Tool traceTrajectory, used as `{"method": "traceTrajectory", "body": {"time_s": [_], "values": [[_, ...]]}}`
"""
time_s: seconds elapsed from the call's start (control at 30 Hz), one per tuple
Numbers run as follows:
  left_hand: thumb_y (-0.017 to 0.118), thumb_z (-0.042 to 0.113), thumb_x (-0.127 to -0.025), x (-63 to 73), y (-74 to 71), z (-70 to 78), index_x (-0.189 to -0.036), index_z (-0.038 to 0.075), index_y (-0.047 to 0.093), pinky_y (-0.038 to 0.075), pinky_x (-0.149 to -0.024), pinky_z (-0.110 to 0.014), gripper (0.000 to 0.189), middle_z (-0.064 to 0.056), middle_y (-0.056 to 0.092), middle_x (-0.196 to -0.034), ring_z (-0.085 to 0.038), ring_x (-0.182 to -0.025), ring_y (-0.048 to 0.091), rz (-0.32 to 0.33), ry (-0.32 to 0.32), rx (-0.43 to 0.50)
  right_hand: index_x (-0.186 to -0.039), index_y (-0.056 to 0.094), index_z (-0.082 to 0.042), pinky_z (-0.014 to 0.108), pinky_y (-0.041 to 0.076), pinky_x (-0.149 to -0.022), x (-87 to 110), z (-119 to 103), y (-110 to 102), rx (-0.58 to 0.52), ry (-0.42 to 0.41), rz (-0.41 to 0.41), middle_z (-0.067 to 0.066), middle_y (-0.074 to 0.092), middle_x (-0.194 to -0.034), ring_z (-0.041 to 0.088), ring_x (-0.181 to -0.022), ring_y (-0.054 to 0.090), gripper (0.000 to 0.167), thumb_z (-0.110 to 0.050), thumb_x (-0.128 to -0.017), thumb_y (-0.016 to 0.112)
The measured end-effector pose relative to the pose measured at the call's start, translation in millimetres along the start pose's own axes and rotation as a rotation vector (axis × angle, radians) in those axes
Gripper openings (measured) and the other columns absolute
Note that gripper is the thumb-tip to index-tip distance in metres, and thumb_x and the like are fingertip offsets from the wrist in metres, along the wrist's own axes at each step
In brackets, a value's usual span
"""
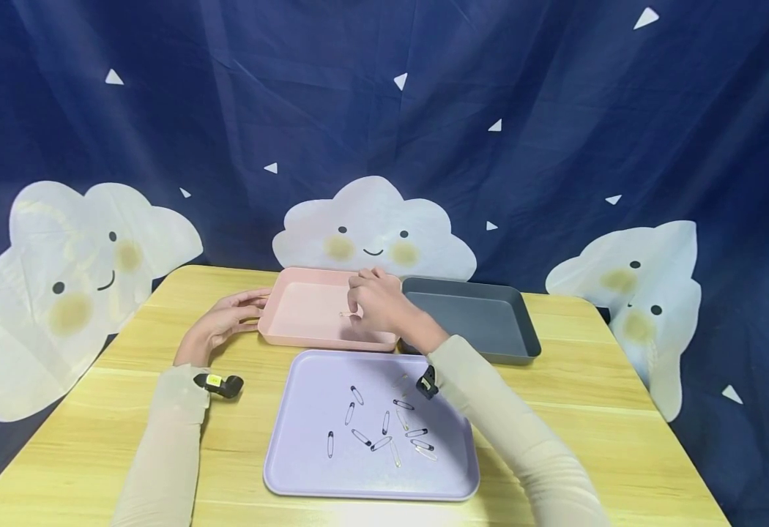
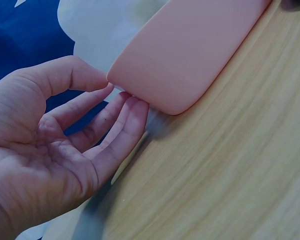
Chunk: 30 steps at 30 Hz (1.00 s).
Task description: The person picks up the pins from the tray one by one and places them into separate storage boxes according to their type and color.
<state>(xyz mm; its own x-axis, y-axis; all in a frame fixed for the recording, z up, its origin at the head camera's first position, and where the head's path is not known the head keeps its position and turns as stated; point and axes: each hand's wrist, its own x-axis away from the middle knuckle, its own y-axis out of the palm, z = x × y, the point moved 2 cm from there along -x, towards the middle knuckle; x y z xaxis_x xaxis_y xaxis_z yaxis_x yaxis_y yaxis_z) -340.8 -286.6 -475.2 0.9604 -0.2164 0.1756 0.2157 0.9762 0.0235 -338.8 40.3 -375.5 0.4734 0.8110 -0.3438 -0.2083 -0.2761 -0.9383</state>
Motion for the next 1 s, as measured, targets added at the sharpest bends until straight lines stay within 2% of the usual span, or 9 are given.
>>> {"method": "traceTrajectory", "body": {"time_s": [0.37,0.67,1.0], "values": [[0.057,0.0,-0.099,-1.9,0.8,-0.6,-0.155,0.001,0.038,0.058,-0.085,-0.025,0.06,0.003,0.061,-0.12,-0.005,-0.098,0.066,0.011,0.01,-0.015,-0.072,0.07,-0.013,0.042,0.034,-0.086,-16.9,5.4,-1.6,-0.027,0.045,0.01,0.001,0.059,-0.081,0.021,-0.084,0.044,0.008,-0.014,-0.074,0.077],[0.056,-0.003,-0.098,-2.2,0.3,-1.8,-0.155,0.001,0.039,0.059,-0.086,-0.026,0.059,-0.011,0.057,-0.135,-0.008,-0.102,0.065,0.021,0.003,-0.021,-0.072,0.069,-0.014,0.04,0.029,-0.083,-27.5,11.1,0.3,-0.054,0.094,-0.007,0.001,0.057,-0.081,0.021,-0.083,0.041,0.008,-0.012,-0.076,0.075],[0.056,0.0,-0.099,1.0,1.6,0.9,-0.156,0.001,0.037,0.058,-0.086,-0.024,0.06,0.003,0.062,-0.122,-0.002,-0.099,0.066,0.007,0.01,-0.028,-0.071,0.068,-0.014,0.038,0.03,-0.083,-36.0,26.2,10.3,-0.047,0.171,-0.06,0.001,0.059,-0.083,0.021,-0.083,0.041,0.008,-0.012,-0.077,0.074]]}}
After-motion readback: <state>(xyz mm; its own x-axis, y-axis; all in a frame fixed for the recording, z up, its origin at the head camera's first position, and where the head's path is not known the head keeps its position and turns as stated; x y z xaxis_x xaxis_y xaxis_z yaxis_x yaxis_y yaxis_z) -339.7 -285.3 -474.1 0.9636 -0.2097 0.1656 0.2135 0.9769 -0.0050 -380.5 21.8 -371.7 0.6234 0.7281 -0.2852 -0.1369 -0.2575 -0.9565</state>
